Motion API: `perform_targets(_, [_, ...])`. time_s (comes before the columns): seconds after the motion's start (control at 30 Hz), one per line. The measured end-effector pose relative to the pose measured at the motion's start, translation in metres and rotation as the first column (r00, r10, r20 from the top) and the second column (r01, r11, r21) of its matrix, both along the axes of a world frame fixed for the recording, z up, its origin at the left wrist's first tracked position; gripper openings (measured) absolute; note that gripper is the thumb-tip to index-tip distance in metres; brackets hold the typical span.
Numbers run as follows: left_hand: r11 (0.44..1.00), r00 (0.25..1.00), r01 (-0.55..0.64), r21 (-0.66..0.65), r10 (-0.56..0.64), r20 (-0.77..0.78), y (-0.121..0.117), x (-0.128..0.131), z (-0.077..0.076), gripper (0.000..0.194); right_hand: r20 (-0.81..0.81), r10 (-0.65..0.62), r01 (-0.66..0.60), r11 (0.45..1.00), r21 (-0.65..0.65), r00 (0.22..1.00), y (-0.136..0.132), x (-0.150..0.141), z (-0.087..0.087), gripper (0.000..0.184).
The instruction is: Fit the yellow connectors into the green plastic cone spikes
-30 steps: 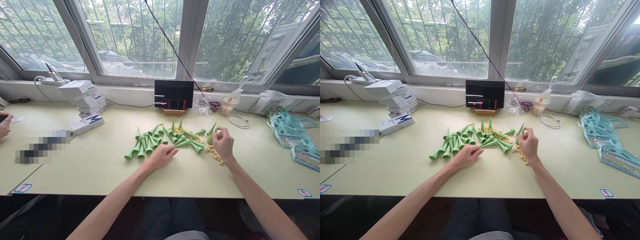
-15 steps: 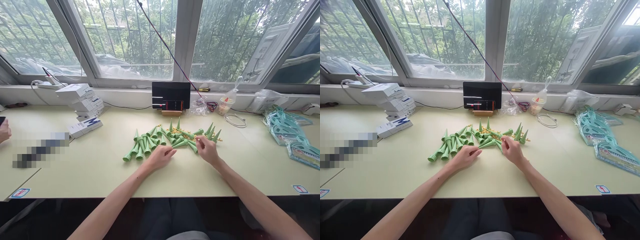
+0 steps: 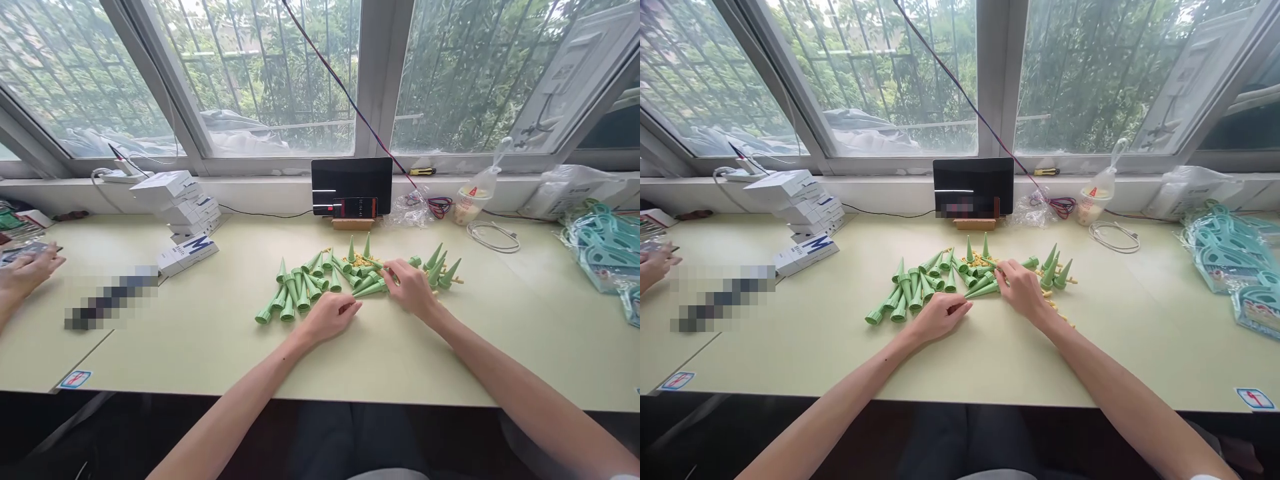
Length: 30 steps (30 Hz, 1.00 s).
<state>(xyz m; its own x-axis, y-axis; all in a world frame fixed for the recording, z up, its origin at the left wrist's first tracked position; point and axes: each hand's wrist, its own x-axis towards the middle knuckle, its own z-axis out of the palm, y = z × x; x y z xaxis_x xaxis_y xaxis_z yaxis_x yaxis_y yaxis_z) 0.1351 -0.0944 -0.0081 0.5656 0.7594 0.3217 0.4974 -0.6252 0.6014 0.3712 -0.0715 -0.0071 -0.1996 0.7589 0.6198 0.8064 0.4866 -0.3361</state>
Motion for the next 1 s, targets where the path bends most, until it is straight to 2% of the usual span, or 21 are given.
perform_targets(0.27, [1.0, 0.999, -0.008, 0.02, 0.009, -0.03, -0.0017, -0.0004, 0.003, 0.041, -0.04, -0.094, 0.091, 0.993, -0.081, 0.995, 0.0047, 0.0054, -0.0032, 0.021])
perform_targets(0.53, [1.0, 0.999, -0.016, 0.002, 0.016, -0.035, -0.0009, -0.0015, 0.0021, 0.042, 0.019, -0.14, 0.141, 0.975, -0.173, 0.99, 0.0063, 0.0102, -0.0059, 0.026])
perform_targets(1.0, [1.0, 0.999, -0.015, 0.007, 0.015, -0.04, -0.0008, -0.0014, 0.0026, 0.04, 0.044, -0.122, 0.129, 0.958, -0.256, 0.992, 0.0064, 0.0088, -0.0051, 0.028])
